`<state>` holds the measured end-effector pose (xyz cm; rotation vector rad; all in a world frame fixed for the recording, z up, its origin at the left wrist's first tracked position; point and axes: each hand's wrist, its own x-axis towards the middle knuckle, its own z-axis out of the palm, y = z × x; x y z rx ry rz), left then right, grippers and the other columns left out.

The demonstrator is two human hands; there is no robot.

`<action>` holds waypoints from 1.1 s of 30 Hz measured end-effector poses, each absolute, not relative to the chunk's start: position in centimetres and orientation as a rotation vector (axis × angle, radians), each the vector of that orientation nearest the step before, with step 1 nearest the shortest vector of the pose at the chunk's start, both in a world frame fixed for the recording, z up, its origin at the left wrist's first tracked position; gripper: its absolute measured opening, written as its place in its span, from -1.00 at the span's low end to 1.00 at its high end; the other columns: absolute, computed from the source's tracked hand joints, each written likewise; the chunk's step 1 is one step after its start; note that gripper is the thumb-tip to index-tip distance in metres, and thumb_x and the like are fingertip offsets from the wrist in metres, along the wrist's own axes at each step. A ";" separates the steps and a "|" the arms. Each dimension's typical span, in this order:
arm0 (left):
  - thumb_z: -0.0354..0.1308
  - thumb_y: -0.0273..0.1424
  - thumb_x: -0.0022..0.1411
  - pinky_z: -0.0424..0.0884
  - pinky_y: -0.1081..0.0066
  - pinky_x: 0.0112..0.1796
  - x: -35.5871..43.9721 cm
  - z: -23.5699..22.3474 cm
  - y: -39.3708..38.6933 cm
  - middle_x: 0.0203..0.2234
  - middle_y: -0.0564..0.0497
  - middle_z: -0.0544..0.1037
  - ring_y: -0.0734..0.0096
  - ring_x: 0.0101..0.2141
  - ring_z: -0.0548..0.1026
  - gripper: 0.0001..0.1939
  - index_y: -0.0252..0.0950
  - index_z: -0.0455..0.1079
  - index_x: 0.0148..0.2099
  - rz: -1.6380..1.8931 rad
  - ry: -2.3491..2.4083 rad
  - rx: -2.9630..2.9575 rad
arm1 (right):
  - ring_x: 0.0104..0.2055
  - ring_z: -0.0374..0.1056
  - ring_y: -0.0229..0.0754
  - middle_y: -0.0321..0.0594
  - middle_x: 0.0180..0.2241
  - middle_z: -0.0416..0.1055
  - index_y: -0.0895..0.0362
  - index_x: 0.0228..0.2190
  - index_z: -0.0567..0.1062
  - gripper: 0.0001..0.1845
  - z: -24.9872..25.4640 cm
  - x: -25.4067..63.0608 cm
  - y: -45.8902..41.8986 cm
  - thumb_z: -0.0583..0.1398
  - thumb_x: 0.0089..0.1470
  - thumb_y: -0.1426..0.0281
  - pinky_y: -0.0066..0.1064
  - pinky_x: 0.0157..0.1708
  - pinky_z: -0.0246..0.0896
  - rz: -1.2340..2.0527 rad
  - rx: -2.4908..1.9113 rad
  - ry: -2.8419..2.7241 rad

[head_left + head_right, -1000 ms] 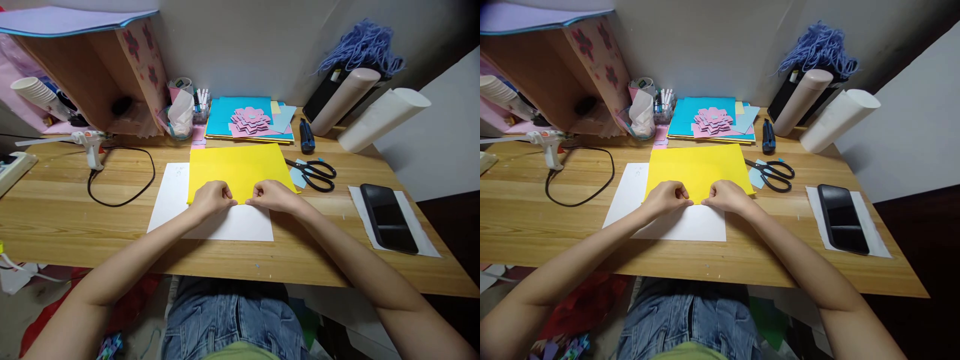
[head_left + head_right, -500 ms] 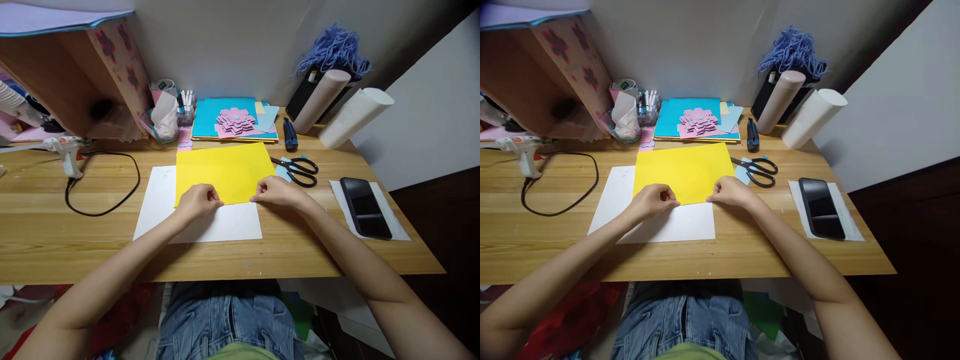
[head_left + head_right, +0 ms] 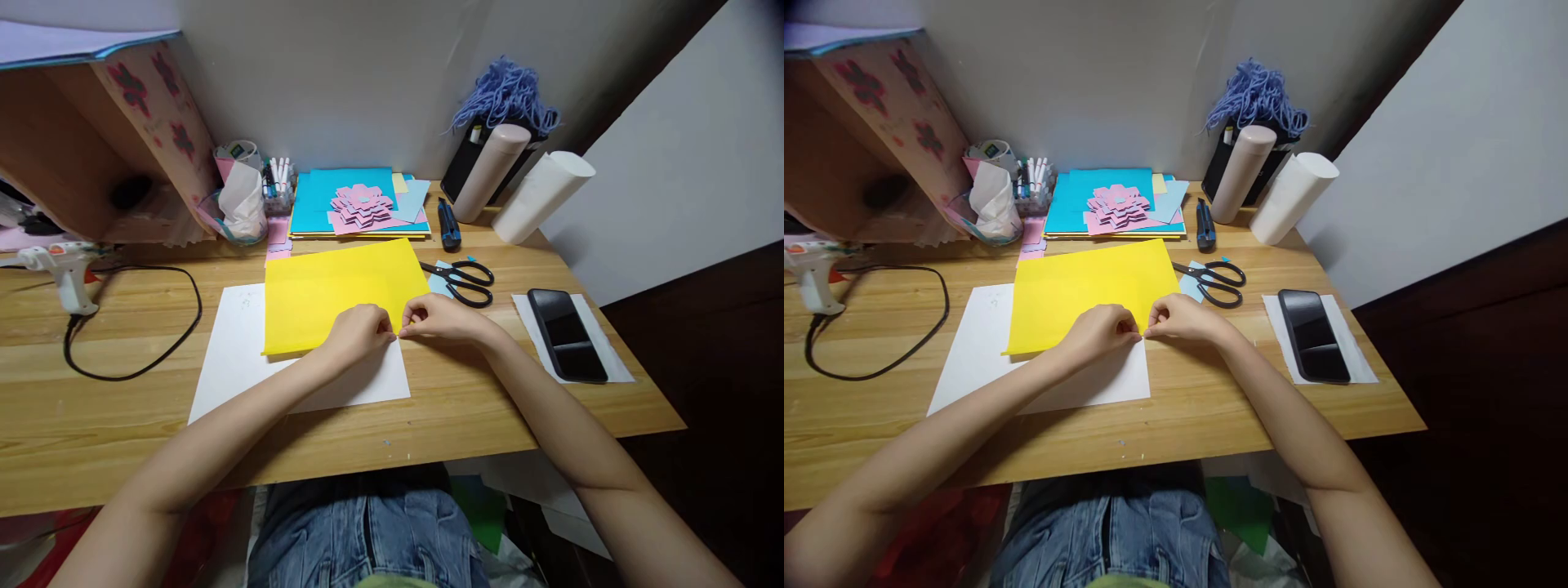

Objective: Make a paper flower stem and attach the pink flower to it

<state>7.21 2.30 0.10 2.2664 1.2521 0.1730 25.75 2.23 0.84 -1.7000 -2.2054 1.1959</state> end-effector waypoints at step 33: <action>0.12 -0.26 -0.01 0.16 0.43 -0.52 8.8 0.3 2.5 -0.47 0.01 0.53 0.36 -0.45 0.43 -0.84 -0.24 0.37 -0.47 0.173 1.398 2.010 | -0.52 0.27 -0.27 -0.32 -0.60 0.40 0.13 -0.64 0.44 -0.75 2.1 29.9 4.3 0.29 -0.30 0.20 -0.48 -0.58 -0.01 1.161 -2.150 -2.233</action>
